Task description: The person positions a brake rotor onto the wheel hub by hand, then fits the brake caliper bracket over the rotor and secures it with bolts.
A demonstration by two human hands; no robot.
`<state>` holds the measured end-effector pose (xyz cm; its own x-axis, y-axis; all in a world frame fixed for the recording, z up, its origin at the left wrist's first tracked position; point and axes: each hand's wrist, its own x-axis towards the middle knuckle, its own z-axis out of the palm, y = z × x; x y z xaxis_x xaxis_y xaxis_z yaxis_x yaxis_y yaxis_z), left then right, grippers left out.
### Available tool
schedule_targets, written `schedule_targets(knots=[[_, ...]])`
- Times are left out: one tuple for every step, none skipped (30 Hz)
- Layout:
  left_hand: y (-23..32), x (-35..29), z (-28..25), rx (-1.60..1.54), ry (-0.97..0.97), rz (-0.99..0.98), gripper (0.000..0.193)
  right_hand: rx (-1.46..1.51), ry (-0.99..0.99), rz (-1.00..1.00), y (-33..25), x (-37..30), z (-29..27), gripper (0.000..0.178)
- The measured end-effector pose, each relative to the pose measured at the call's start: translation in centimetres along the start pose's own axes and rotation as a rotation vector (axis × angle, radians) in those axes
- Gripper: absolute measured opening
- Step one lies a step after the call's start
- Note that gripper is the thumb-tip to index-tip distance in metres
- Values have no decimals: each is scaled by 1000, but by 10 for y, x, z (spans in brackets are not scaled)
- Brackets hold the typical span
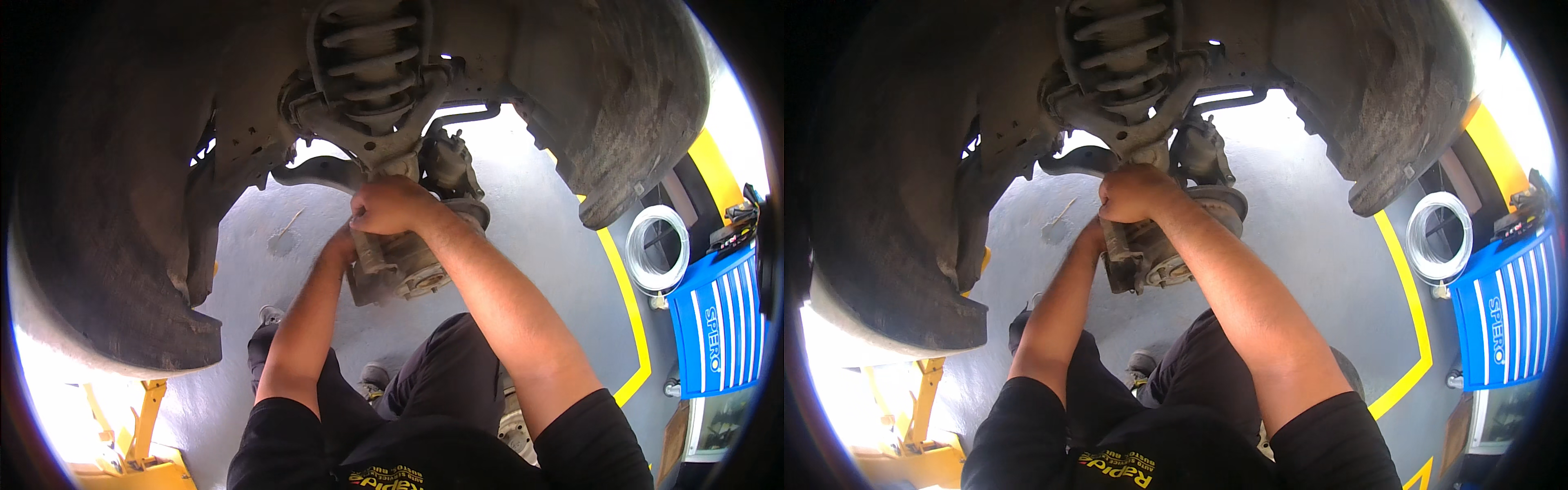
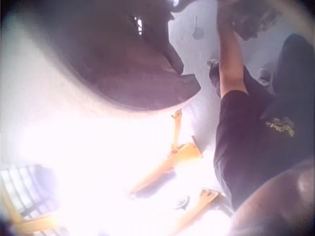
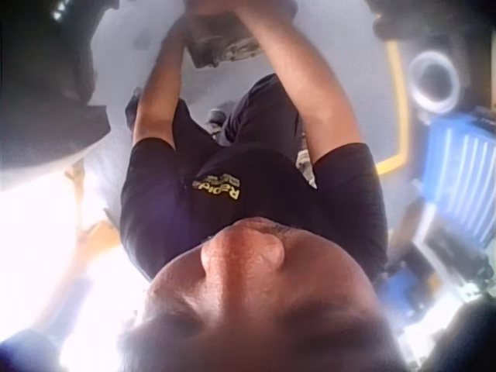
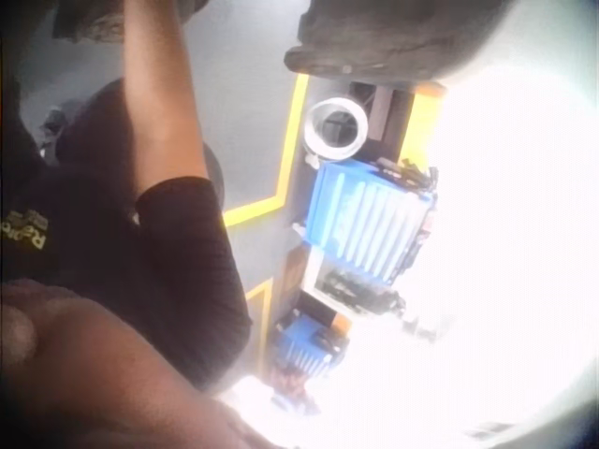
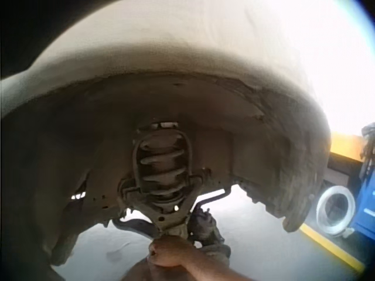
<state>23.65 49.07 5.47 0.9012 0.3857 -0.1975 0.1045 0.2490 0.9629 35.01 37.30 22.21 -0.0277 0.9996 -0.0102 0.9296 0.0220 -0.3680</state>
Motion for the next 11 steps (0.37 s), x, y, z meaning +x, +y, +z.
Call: schedule_targets(knots=[[2,-2,-2,59,-6,23,53,9,5,-3,-1,-1,0,31],[5,-4,-4,122,-14,51,54,18,10,-7,-2,-1,-1,32],[8,-5,-8,120,-15,42,55,26,13,-12,-1,-1,-1,32],[9,-8,-10,104,-8,29,56,17,24,-11,-1,-1,1,32],[12,-8,-13,46,6,-11,57,9,34,-13,0,0,2,33],[13,-9,-14,104,26,34,56,0,44,-17,0,2,3,33],[16,-12,-14,162,52,76,56,-14,17,-11,-2,3,4,33],[26,-18,-26,237,95,121,55,-23,2,-25,-10,8,0,34],[31,-16,-55,449,89,-24,55,-32,-13,-42,-17,13,-2,34],[35,-22,-56,518,88,-171,61,-31,-31,-53,-13,15,2,35],[56,-27,-34,576,70,-310,68,-42,-52,-49,-1,14,4,36]])
